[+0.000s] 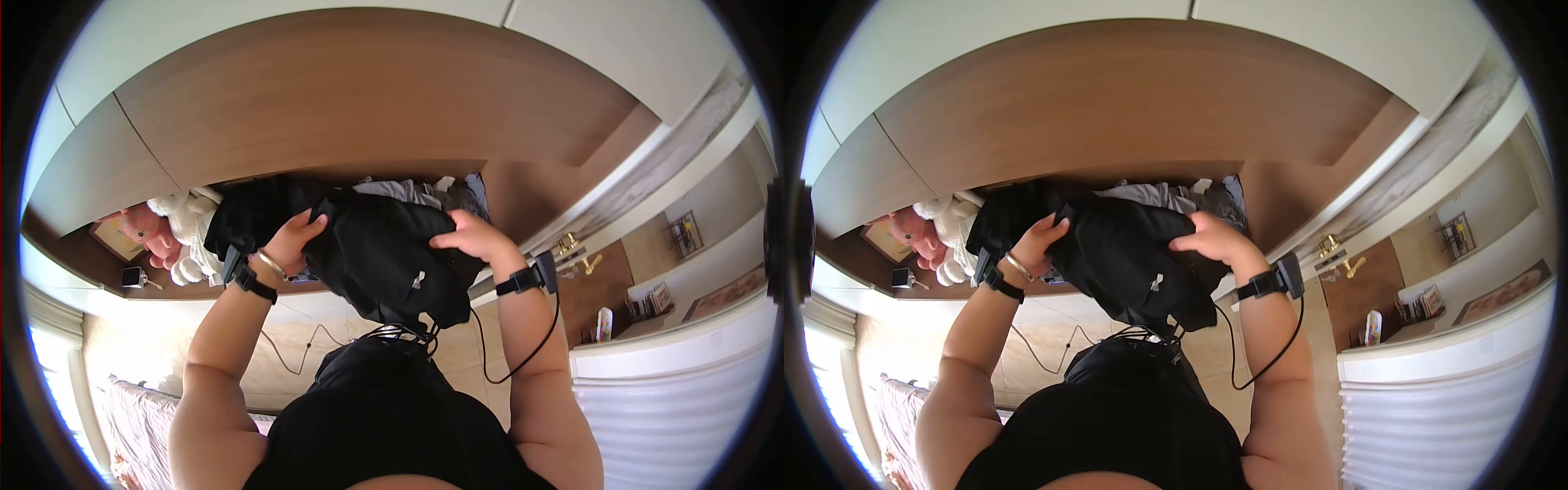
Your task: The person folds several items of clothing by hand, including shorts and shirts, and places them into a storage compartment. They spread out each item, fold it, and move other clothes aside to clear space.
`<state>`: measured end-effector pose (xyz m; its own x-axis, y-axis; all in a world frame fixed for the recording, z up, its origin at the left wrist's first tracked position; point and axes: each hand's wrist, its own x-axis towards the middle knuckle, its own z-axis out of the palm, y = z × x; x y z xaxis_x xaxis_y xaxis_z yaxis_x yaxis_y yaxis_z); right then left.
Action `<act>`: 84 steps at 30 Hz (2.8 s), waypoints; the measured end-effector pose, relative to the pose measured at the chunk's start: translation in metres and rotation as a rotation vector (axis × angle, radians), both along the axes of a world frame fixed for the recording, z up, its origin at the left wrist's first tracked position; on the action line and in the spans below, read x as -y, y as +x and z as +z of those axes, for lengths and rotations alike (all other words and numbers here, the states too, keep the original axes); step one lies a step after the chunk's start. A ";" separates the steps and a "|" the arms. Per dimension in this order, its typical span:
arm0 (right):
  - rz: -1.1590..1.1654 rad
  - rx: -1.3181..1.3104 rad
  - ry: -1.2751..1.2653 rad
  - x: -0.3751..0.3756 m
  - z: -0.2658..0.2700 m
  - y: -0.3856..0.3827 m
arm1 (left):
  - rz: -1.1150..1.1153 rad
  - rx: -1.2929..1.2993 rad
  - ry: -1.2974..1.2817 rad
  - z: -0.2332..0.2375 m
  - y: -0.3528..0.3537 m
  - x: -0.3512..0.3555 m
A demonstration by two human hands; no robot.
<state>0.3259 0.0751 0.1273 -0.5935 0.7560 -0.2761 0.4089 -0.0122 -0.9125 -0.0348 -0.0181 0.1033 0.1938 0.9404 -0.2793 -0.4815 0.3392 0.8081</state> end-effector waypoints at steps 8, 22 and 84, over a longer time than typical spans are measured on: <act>0.060 0.287 0.699 -0.135 -0.010 -0.037 | 0.305 -0.048 0.023 -0.054 -0.010 -0.111; 0.451 0.508 0.888 -0.120 -0.123 -0.021 | -0.270 -1.517 0.621 -0.122 -0.039 -0.126; -0.538 0.466 0.471 -0.137 -0.226 0.066 | -0.081 -1.134 0.481 -0.116 0.078 -0.023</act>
